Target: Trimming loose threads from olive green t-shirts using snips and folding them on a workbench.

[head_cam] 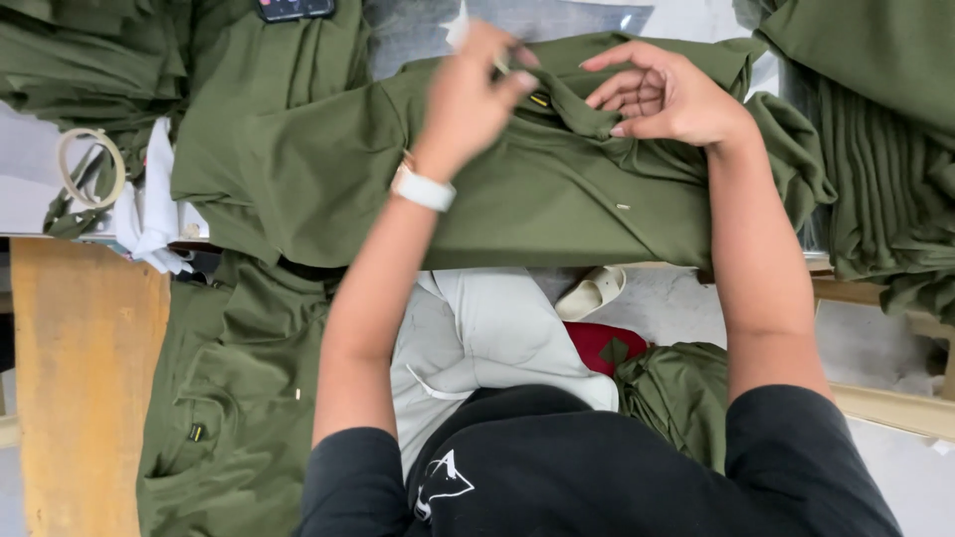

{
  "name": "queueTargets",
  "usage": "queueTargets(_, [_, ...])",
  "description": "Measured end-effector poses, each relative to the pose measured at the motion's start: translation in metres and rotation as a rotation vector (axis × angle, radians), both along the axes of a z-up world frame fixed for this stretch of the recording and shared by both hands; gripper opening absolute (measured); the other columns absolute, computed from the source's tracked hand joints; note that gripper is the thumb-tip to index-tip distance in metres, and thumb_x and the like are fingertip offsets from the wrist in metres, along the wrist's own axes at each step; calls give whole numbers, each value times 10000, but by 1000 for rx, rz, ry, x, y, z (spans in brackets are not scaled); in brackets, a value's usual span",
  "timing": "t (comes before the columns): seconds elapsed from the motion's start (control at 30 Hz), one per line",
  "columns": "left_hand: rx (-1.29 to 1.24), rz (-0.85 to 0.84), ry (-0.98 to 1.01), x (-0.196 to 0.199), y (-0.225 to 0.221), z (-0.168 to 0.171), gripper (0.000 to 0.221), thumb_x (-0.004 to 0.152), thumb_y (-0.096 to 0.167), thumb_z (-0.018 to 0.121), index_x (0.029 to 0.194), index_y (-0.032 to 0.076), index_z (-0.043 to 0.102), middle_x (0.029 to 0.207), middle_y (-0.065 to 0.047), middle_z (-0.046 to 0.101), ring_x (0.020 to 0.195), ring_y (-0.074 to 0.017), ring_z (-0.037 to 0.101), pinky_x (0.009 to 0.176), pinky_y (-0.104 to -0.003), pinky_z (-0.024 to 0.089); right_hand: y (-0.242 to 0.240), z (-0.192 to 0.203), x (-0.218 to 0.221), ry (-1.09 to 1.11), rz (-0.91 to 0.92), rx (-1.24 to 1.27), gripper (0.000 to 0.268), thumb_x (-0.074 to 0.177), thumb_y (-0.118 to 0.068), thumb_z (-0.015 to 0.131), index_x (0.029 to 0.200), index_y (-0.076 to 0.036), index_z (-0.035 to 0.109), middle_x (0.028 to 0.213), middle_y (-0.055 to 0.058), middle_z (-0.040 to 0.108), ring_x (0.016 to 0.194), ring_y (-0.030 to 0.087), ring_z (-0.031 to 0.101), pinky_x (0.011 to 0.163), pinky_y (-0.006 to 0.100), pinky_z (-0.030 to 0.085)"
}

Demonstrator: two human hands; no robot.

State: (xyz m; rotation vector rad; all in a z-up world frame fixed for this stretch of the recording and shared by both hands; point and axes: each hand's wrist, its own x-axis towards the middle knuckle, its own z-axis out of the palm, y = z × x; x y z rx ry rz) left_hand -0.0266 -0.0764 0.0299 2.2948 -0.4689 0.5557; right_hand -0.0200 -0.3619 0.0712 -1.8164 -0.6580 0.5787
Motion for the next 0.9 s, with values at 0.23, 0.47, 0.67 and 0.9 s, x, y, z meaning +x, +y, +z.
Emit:
queueTargets(0.23, [-59,-153,113,-54,-76,6,176,922,180,749,1027,95,636,971,2,496,726,-196,582,458,-371,376,-4,-8,4,66,94,182,727,837,206,603,1503,-32,435,1410,177,560,1227,249,640,822,312,591])
queueTargets(0.47, [-345,-323,259,-23,-83,-29,230,944,235,641,1099,68,613,1071,-41,558,980,-213,641,848,-344,465,-8,-14,10,88,172,263,712,864,176,622,1512,-50,432,1494,132,497,1181,228,647,821,279,579])
queueTargets(0.67, [-628,-343,245,-26,-63,-5,71,963,200,652,966,155,598,922,33,535,854,-122,521,828,-270,420,-10,-16,11,103,184,296,717,865,196,619,1511,-52,431,1521,129,502,1223,224,642,861,260,577])
queueTargets(0.9, [68,-69,7,-64,-50,4,406,1029,490,484,1008,100,596,974,-19,542,844,-189,568,476,-327,432,-10,-11,10,70,188,244,684,894,182,597,1512,-59,428,1490,173,516,1228,242,646,808,272,593])
